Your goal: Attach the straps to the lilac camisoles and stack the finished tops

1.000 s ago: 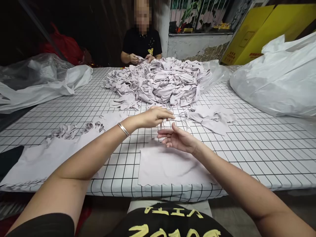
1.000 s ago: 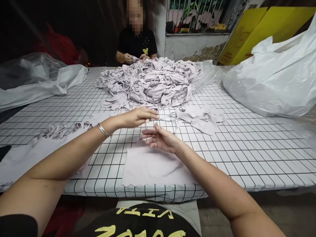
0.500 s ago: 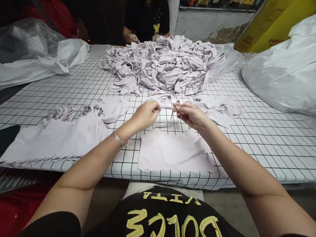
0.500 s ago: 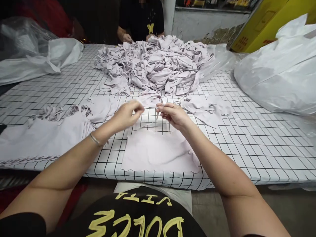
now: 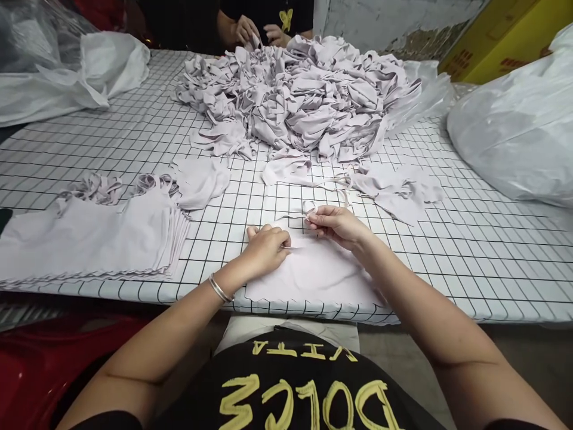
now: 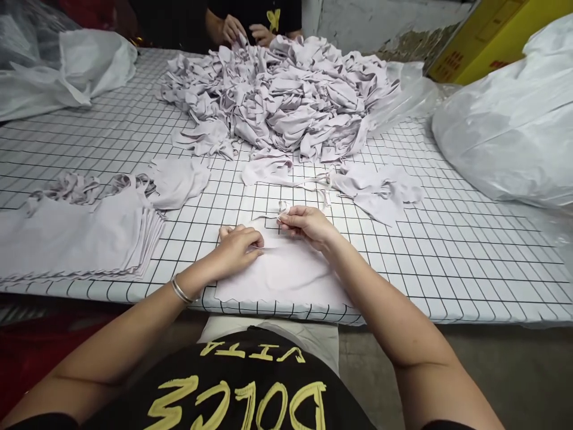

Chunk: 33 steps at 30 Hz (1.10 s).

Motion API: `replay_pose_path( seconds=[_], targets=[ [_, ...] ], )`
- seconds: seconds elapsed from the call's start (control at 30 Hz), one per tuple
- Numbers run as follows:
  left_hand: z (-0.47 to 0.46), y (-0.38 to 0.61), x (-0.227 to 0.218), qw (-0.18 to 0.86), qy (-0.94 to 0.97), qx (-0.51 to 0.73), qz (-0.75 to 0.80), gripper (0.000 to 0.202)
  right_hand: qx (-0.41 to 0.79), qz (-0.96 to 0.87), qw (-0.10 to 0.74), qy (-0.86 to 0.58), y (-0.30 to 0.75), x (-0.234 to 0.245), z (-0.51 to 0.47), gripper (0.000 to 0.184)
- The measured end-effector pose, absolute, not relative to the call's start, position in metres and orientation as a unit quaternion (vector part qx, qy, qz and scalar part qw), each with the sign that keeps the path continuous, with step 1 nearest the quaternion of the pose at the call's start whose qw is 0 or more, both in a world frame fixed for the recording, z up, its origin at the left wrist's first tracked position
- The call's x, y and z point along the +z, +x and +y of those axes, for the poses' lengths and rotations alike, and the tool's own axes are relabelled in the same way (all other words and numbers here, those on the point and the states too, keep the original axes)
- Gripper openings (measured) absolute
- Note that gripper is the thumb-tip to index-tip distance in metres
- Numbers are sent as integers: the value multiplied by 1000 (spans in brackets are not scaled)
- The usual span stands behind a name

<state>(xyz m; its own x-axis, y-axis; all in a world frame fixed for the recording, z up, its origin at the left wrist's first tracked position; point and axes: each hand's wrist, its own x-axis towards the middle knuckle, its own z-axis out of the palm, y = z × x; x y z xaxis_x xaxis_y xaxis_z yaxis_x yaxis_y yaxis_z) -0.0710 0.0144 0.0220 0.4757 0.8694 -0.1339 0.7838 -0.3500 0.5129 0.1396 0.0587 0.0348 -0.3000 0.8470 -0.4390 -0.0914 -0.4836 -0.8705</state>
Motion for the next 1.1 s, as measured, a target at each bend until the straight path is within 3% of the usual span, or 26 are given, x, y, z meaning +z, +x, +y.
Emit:
replay_pose_path(
  seconds=[0.2,0.47,1.1],
  targets=[
    [7,-69,16,293,794,133,516,13,633,-499,330,-492,139,24,37,28],
    [4,-68,16,318,774,151,526,17,346,-778,226,-473,131,12,17,15],
    [4,-66,14,305,777,160,527,18,304,-821,203,-439,126,7,15,12]
  ],
)
